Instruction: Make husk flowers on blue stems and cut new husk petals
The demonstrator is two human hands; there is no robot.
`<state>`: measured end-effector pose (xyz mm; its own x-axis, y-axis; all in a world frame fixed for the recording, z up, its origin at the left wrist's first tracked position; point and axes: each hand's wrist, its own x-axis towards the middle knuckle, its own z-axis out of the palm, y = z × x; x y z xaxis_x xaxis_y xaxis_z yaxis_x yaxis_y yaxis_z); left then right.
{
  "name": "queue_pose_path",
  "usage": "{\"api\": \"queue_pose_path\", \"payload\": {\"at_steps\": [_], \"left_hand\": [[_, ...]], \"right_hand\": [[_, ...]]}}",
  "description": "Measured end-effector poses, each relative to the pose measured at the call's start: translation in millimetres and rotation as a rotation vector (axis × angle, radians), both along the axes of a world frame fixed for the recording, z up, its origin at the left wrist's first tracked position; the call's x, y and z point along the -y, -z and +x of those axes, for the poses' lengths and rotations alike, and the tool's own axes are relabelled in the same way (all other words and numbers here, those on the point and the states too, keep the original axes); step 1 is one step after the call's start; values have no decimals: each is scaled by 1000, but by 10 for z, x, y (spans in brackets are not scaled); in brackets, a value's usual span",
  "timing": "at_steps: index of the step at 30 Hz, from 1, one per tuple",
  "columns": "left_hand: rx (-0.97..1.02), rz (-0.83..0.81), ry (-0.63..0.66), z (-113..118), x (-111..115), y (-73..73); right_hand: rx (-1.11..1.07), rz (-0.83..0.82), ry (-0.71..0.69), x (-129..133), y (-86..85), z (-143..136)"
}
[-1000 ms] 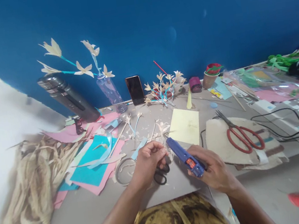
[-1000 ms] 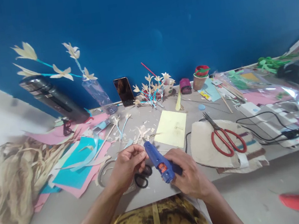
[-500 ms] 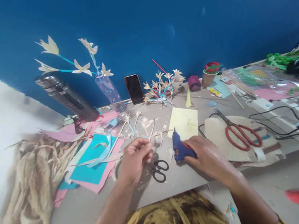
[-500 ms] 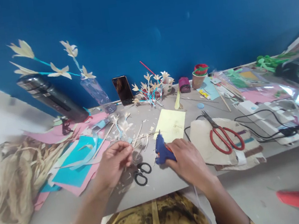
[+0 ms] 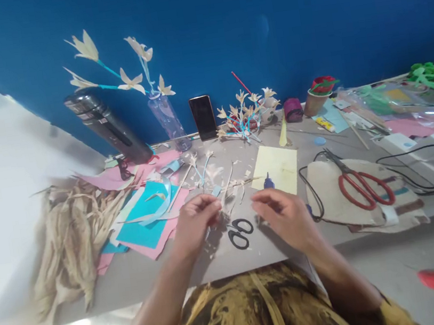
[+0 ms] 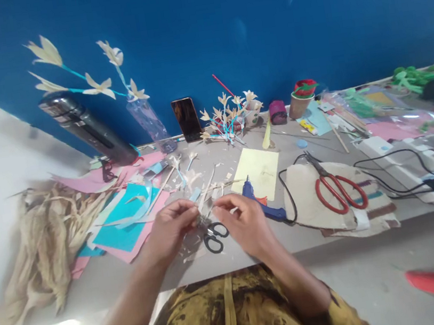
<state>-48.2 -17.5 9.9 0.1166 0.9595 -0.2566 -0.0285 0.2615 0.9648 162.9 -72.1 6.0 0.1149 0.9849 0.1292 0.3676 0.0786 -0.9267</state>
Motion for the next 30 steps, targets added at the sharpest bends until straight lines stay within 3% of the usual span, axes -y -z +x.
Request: {"api": "queue_pose_path", "payload": {"at_steps": [5, 11, 15, 20, 22, 24, 30], "left_hand": [[-135, 11, 40, 292, 186, -22], [-84, 22, -13, 259, 207, 1], [-235, 117, 72, 189, 46, -51], [-195, 72, 47, 227, -39, 21], [-359, 134, -26, 221, -8, 71], [-599, 234, -10, 213, 27, 98], [-1100, 341, 329, 414, 51, 85]], "right_hand": [[-489, -138, -15, -143, 112, -403], [-801, -319, -15, -151, 247, -370], [-749, -279, -18, -205, 217, -344], [-731, -243, 49, -293, 239, -428], [-668, -189, 98, -248, 251, -390], [-577, -121, 118, -152, 248, -282], [-458, -39, 207, 77, 223, 77]]}}
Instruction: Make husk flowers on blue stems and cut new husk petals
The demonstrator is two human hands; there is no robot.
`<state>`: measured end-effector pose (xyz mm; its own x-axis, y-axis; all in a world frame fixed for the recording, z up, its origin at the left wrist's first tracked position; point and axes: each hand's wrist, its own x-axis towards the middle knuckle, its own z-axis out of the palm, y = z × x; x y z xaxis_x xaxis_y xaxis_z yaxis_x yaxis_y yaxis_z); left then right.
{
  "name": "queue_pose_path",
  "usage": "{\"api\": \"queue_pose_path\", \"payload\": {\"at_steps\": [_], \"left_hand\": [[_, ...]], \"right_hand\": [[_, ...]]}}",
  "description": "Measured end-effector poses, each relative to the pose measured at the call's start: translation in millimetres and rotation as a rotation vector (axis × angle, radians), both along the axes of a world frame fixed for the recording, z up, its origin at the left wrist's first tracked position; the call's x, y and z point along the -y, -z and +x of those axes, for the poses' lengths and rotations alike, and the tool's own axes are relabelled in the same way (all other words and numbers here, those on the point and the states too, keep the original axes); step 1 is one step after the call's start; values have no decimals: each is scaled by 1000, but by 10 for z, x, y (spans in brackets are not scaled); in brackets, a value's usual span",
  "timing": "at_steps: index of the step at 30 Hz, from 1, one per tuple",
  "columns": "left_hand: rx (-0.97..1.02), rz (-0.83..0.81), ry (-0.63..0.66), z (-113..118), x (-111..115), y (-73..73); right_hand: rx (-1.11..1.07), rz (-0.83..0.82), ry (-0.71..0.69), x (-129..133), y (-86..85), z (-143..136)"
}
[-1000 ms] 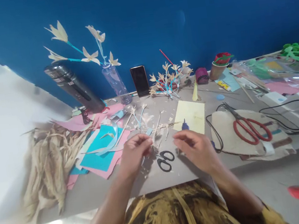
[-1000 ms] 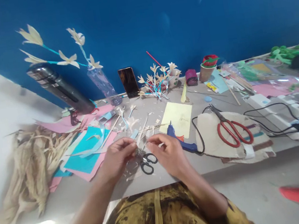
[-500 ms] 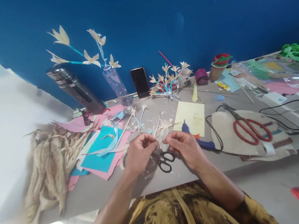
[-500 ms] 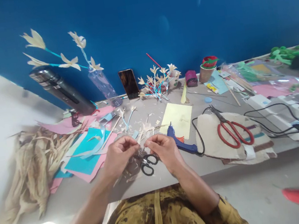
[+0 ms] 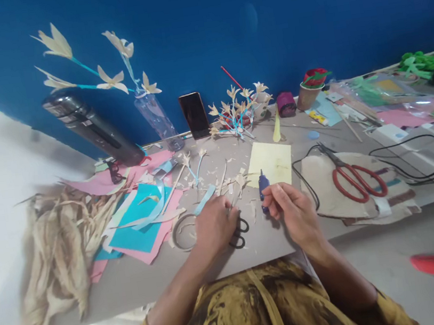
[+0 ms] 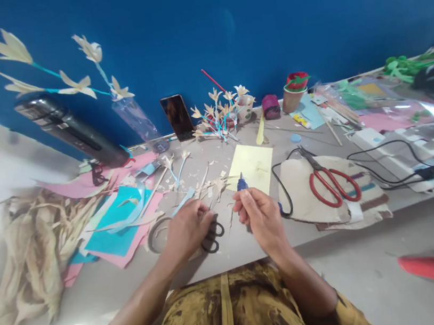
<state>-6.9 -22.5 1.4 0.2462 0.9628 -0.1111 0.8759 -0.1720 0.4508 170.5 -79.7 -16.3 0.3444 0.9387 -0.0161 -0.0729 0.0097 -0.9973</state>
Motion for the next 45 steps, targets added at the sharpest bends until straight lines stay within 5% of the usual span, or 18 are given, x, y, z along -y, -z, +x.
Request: {"api": "queue_pose_path", "payload": {"at_steps": [9, 16, 22, 30, 37, 40, 45], "left_hand": [[-152, -37, 7, 163, -138, 70], [624, -246, -101, 72, -59, 27], [923, -355, -205, 59, 117, -16], [581, -13, -178, -415, -315, -56], [700, -179, 22, -77, -342, 27], [677, -94, 96, 33, -387, 35], [523, 54, 25, 19, -515, 34]], "right_hand": [[46, -159, -127, 59, 75, -119], [88, -109, -198, -4, 106, -241], [-211, -177, -263, -83, 111, -409], [-649, -120, -434, -168, 118, -166], [-826, -17, -607, -177, 81, -227], [-865, -8, -629, -168, 100, -217], [-922, 16, -660, -113, 76, -133]]}}
